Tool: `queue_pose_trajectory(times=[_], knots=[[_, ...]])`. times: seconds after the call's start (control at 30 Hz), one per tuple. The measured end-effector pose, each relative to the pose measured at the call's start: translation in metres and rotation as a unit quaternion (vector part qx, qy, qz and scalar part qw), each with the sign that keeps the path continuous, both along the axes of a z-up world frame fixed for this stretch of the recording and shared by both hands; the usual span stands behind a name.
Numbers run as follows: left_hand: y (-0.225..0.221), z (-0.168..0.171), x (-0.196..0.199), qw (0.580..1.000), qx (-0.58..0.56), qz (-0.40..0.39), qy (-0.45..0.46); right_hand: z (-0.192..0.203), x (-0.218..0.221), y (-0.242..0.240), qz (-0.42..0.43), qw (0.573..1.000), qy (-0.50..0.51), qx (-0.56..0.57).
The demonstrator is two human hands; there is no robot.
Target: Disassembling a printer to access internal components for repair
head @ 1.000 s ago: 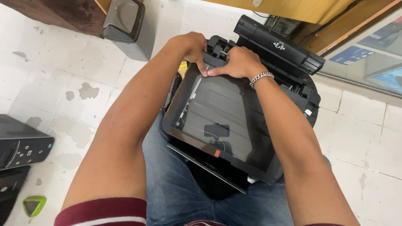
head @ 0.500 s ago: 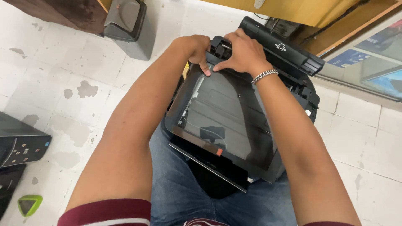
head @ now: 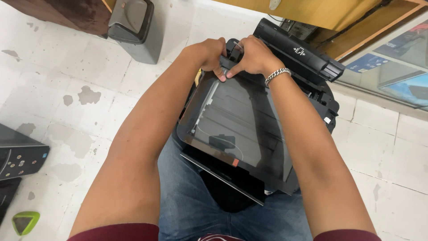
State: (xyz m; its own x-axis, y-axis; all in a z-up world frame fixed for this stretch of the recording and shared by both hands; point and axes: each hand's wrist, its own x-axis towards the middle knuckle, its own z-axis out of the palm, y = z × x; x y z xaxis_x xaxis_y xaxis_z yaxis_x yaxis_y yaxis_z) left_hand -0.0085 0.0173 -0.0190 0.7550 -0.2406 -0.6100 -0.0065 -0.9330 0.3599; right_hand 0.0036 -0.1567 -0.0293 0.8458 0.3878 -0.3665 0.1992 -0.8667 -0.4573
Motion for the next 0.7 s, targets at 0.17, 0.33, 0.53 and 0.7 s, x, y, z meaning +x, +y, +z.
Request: queue_pose_trajectory(times=[0.17,0.33,0.53,0.7], knots=[[-0.004,0.003,0.0,1.0,0.018,-0.002,0.012,-0.005,0.005,0.002,-0.024,0.999,0.043,0.019],[-0.006,-0.001,0.005,0.999,0.042,-0.011,0.018,-0.006,0.005,0.003,-0.056,0.993,0.096,0.049],[-0.009,0.005,0.004,0.999,0.049,-0.015,0.019,-0.006,0.008,0.0,-0.05,0.995,0.074,0.038],[-0.012,-0.004,0.014,0.993,0.111,-0.035,0.038,-0.008,0.011,0.001,-0.016,1.0,0.002,0.004]])
